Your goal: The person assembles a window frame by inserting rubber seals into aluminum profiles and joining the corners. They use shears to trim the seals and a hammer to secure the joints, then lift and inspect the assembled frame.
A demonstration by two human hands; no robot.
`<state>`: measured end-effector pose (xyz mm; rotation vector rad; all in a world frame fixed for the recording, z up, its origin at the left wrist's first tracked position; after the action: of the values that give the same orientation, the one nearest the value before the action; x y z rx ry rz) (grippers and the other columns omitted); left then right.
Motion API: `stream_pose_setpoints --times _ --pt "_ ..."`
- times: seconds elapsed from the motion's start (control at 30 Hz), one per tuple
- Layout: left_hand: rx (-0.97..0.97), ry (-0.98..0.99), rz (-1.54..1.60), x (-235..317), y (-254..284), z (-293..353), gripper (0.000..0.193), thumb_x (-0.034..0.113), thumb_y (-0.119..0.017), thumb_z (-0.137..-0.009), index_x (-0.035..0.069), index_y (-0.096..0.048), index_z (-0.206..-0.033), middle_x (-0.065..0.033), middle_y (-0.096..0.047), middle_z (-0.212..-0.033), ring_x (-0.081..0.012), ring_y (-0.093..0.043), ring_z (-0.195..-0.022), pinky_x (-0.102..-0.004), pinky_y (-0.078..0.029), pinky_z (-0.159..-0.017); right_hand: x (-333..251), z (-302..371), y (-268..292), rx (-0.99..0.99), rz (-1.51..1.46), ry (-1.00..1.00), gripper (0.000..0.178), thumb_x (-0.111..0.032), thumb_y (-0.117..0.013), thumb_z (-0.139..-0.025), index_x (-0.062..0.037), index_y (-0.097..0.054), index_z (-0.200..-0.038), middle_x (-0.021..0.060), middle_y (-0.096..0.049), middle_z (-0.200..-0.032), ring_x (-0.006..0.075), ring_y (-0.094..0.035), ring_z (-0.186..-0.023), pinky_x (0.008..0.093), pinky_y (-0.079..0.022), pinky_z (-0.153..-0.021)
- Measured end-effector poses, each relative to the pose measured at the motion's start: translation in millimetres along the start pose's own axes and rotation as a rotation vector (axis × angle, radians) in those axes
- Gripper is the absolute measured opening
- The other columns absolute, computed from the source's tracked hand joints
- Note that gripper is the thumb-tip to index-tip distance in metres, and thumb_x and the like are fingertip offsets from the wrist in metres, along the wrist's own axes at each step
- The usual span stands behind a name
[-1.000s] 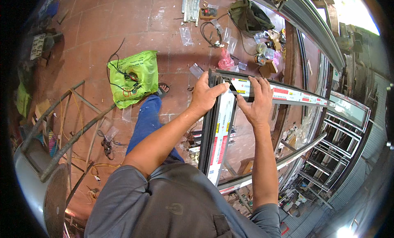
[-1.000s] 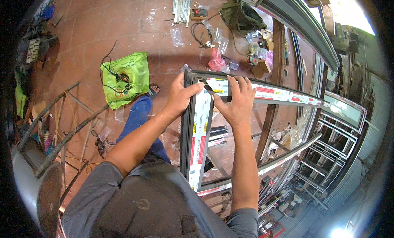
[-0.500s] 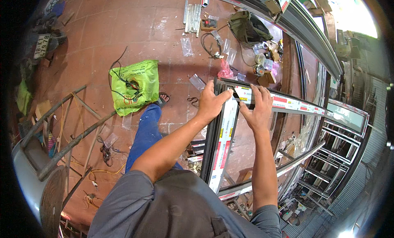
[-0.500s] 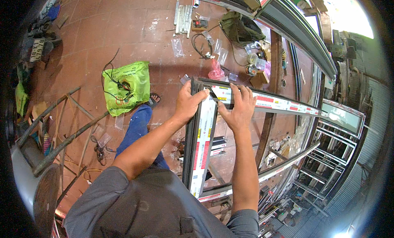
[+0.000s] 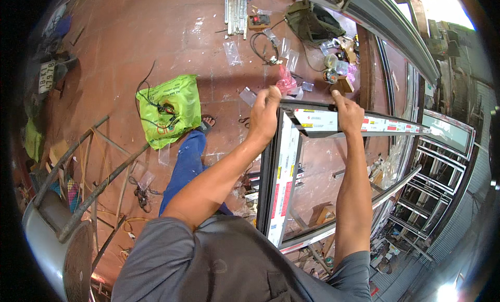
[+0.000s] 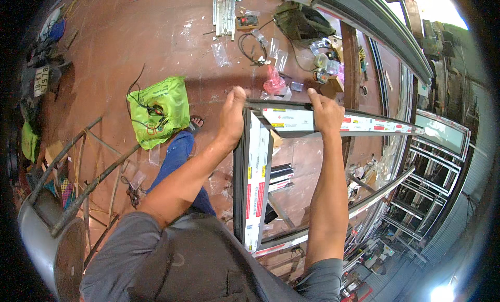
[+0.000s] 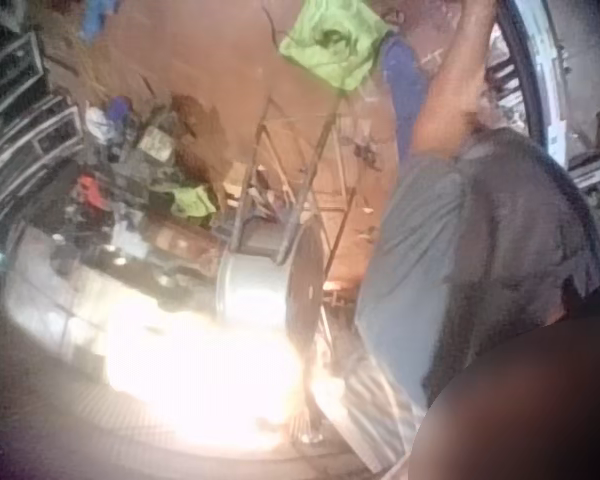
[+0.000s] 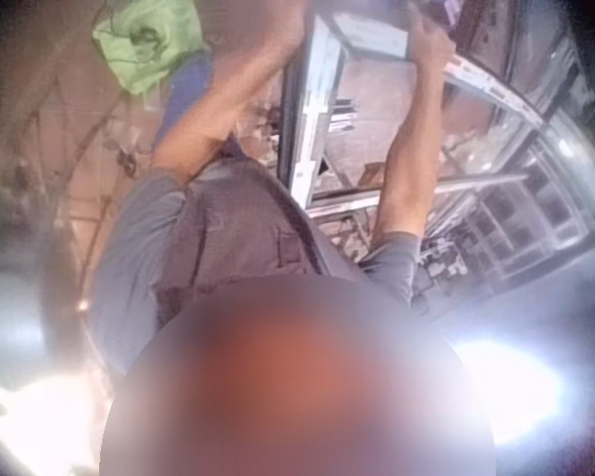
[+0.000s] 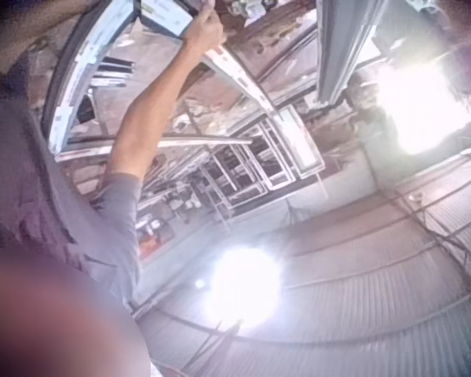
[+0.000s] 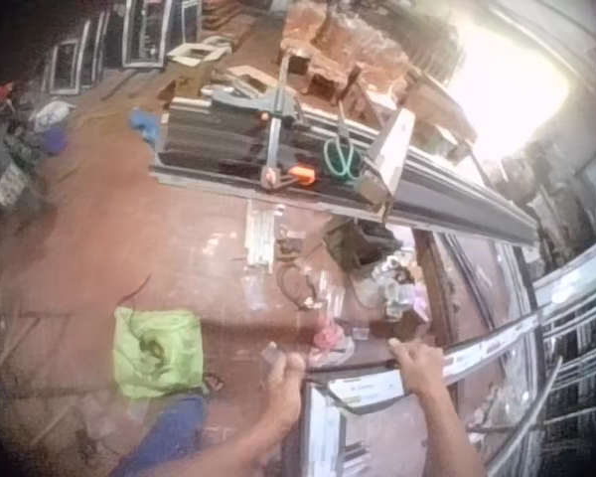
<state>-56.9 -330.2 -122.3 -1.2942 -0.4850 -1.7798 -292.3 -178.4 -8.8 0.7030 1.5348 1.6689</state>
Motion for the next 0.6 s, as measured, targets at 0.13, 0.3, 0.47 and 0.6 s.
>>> stream_pose_setpoints --times 0.13,0.3,0.47,0.6 --pt "-0.237 0.219 0.383 -24.5 -22.5 4.3 0.082 0.071 -0.030 -0.109 0.000 -0.065 -0.127 -0.0126 -0.071 -0.108 -0.0179 -0.067 -0.097 -0.0322 -0.055 -0.089 10.6 3.8 1.8 0.019 -0.014 -0.025 0.073 -0.070 -0.045 -0.101 -0.0076 -0.082 -0.092 0.0245 -0.074 -0.086 0.0452 -0.070 -0.088 0.0528 -0.051 -0.083" --pt "-0.291 0.309 0.625 -16.2 -29.9 10.8 0.089 0.075 -0.025 -0.107 -0.002 -0.066 -0.127 -0.0139 -0.074 -0.105 -0.0186 -0.070 -0.091 -0.0330 -0.057 -0.087 12.2 5.8 1.6 -0.012 -0.007 -0.111 0.074 -0.070 -0.045 -0.101 -0.0076 -0.082 -0.091 0.0252 -0.073 -0.086 0.0468 -0.070 -0.088 0.0546 -0.050 -0.084" --pt "-0.292 0.349 0.595 -21.3 -22.3 14.4 0.092 0.076 -0.026 -0.106 -0.006 -0.064 -0.126 -0.0174 -0.075 -0.107 -0.0224 -0.073 -0.097 -0.0359 -0.059 -0.092 3.4 8.2 -1.6 -0.017 -0.007 -0.140 0.074 -0.071 -0.044 -0.101 -0.0074 -0.082 -0.091 0.0266 -0.073 -0.089 0.0479 -0.069 -0.089 0.0551 -0.050 -0.084" --pt "-0.262 0.299 0.467 -12.9 -16.5 14.5 0.092 0.076 -0.027 -0.106 -0.005 -0.064 -0.126 -0.0168 -0.075 -0.105 -0.0230 -0.073 -0.096 -0.0373 -0.058 -0.092 4.0 9.8 -4.3 -0.069 0.019 -0.186 0.077 -0.075 -0.045 -0.098 -0.0080 -0.083 -0.099 0.0274 -0.074 -0.093 0.0473 -0.071 -0.093 0.0513 -0.052 -0.085"
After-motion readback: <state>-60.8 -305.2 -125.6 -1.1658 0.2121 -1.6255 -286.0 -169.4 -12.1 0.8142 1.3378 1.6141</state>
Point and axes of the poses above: each hand's wrist, its own z-axis away from the middle knuckle, its own y-axis out of the back of the hand, x = y × z, the point moved 10 cm from there along -z, towards the middle knuckle
